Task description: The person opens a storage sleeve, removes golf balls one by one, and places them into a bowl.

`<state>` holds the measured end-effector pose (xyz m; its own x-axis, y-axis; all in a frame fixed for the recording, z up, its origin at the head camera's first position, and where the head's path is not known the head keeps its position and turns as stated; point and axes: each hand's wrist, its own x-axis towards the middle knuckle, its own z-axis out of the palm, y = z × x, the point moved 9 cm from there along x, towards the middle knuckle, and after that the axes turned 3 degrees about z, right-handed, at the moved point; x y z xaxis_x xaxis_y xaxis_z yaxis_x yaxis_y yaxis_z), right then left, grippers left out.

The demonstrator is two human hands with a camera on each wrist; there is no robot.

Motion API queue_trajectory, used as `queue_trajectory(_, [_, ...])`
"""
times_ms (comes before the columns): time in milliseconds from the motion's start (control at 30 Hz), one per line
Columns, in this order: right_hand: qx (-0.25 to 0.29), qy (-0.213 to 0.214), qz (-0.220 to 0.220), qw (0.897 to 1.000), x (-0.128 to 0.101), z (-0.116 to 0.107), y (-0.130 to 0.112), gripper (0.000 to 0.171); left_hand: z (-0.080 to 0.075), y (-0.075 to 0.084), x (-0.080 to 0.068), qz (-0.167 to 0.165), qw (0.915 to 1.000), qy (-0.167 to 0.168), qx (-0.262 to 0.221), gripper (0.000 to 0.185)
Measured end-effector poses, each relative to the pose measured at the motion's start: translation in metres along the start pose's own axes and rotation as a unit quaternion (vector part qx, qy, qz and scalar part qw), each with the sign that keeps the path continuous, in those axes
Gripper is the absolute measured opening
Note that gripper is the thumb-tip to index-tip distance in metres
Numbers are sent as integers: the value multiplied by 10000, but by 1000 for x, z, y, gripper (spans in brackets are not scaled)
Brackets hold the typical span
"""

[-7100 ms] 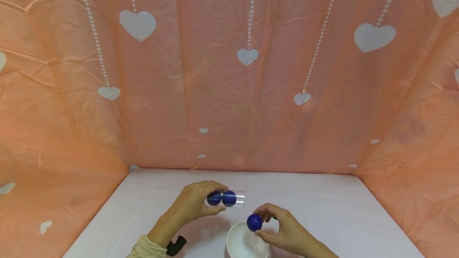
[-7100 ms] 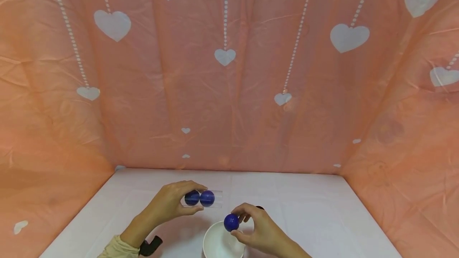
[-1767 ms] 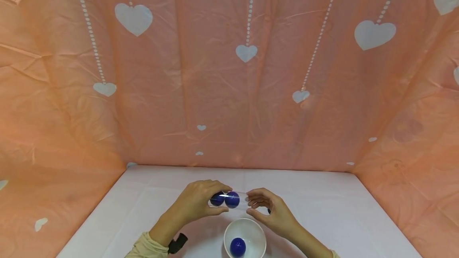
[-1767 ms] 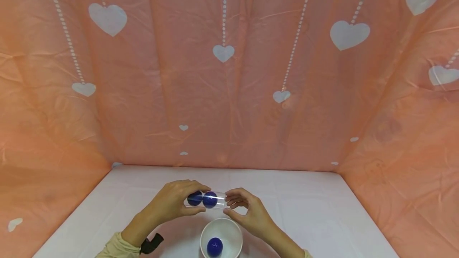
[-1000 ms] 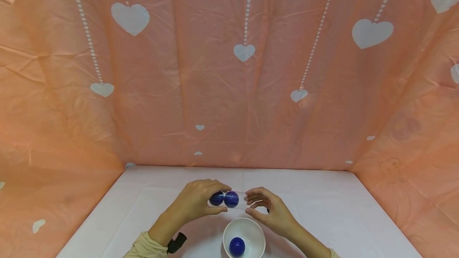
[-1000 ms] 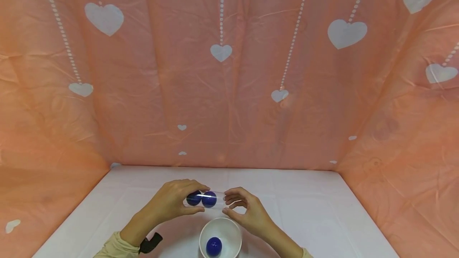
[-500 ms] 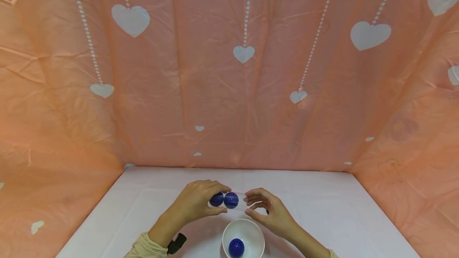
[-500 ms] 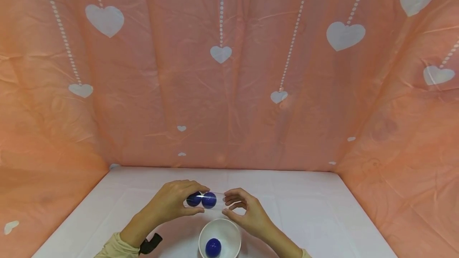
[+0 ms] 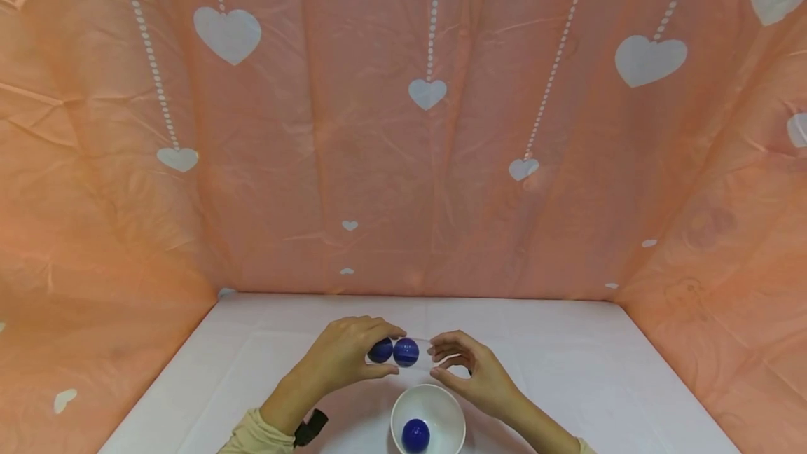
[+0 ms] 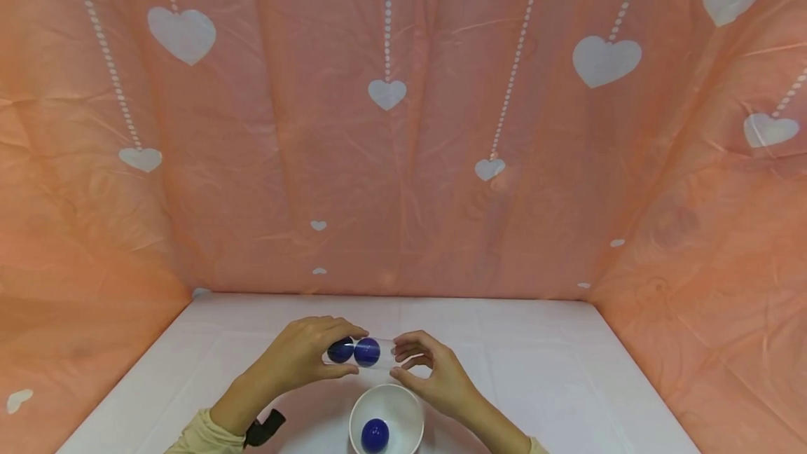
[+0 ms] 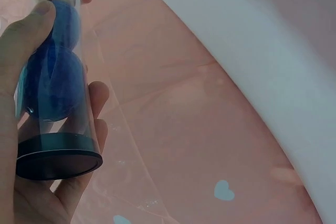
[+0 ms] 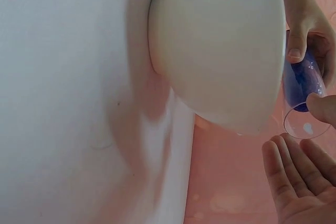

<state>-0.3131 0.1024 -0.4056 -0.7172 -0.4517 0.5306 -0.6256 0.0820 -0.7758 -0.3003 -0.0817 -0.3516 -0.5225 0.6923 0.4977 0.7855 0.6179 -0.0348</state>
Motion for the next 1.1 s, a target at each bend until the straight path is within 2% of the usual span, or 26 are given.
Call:
queue_trajectory(433, [-53,-19,126,9999,-1,0,3,40,0,2,1,90,9999,37,76,50])
queue_trajectory(667, [-101,8,248,9996,-1,-1,3,41,0,1,1,39,10000,63,-55,48])
queue_trajectory(967, [-135,-53,371,9992,-1,-3,2,40,2,-4,0,-156,9973,2,-715,46])
queue_trajectory(1100, [-186,-49,396,9990,-1,-5,1,39,2,-5,0,-144,9964,70,-836,46])
